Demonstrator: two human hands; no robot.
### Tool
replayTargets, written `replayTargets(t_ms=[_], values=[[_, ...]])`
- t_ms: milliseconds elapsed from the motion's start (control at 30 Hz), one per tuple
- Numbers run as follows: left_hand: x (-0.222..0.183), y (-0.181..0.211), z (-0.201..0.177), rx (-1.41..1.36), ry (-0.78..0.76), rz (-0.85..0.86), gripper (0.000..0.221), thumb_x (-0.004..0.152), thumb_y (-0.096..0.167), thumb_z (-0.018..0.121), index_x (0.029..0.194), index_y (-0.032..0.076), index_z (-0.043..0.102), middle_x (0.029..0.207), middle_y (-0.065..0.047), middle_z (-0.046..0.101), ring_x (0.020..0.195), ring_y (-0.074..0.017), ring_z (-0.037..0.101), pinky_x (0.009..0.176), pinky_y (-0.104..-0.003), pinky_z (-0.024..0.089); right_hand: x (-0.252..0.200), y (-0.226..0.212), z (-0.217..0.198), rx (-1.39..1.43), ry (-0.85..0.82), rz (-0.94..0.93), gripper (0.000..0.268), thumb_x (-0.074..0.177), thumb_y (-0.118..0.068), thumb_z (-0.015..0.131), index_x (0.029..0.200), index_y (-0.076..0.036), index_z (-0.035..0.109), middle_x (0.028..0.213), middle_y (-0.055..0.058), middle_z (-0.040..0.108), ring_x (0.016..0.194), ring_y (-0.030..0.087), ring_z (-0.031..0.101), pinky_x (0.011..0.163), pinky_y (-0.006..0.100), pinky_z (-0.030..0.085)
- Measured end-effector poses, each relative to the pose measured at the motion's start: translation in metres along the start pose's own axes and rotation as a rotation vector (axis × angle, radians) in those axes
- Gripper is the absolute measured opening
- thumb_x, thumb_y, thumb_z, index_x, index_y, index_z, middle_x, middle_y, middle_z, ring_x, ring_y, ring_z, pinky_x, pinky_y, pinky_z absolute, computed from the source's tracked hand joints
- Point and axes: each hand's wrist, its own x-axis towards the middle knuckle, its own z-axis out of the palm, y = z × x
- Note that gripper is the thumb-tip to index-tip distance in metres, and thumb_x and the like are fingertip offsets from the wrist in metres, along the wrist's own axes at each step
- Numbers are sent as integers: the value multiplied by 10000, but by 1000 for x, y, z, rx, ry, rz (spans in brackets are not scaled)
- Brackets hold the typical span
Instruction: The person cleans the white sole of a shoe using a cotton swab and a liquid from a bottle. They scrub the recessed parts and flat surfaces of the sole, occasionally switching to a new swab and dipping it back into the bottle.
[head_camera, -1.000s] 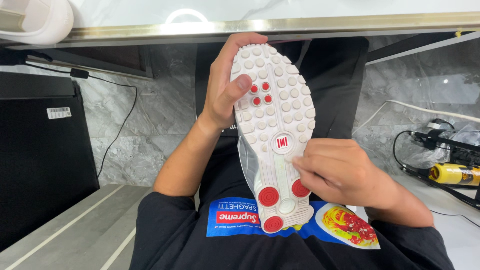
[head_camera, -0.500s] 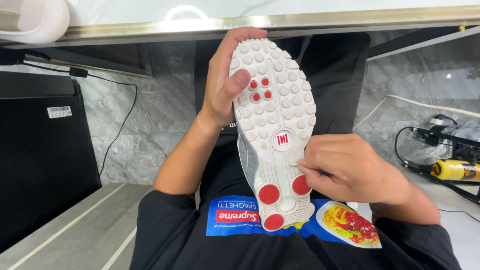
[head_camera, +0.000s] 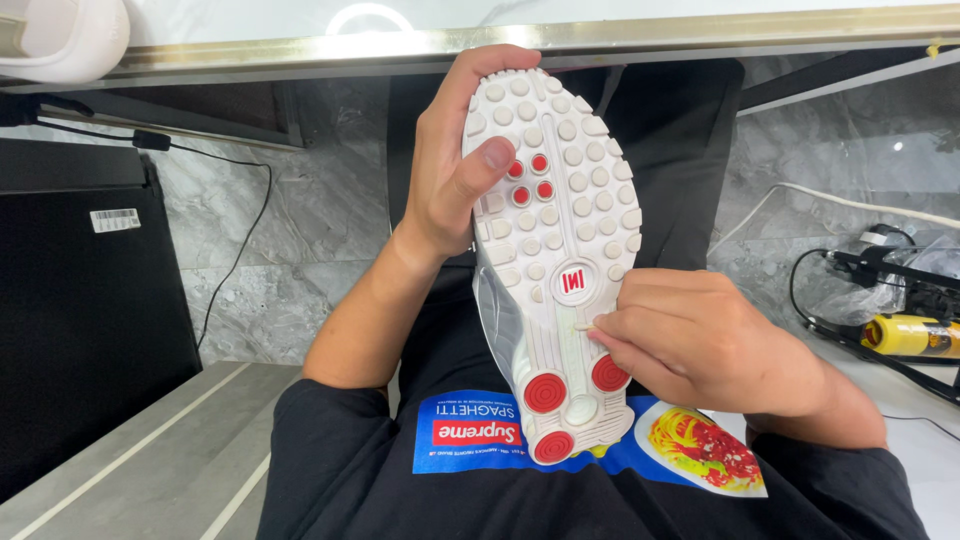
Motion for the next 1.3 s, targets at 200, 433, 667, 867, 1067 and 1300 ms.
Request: replayTargets(t_ms=[200,433,667,867,1067,1300], values=[[0,-2,0,-20,-3,12,703,958,529,611,1387,-18,511,1201,-143,699,1052,-179,665,957,-284,532,-5,7,0,53,-1,13,121,778,41,772,835,29,666,663,102,584,586,275,592,521,381,450],[-2,-2,2,-34,15,-7,704,952,530,610,1380,-22,514,1194,-144,699,1048,-180,666,948,-285,535,-9,8,14,-60,124,37,133,794,58,775,812,24,648,679,107,606,582,280,612,513,381,461],[0,-6,3,-47,14,-31,725,926,527,601,1393,-21,514,1156,-140,697,1031,-177,692,923,-286,565,-11,8,10,-24,76,-8,117,780,54,753,853,32,664,694,105,606,579,274,618,505,375,463],[3,-3,6,-80,57,-37,708,908,481,611,1371,-49,526,1164,-152,686,1067,-189,667,975,-299,540,-10,6,10,-11,83,-37,107,792,24,751,845,11,658,688,98,596,589,284,605,530,380,472],[2,-4,6,-102,54,-21,683,898,458,607,1356,-43,530,1181,-154,684,1080,-200,667,983,-312,537,-13,8,16,-29,116,-3,102,786,2,759,789,-15,658,624,87,552,541,276,564,491,393,428],[1,-6,5,-132,55,-20,667,894,435,601,1353,-44,533,1177,-157,682,1087,-204,661,994,-313,527,-11,13,16,14,104,49,125,784,-8,765,750,-37,649,636,78,573,563,269,583,497,383,440]])
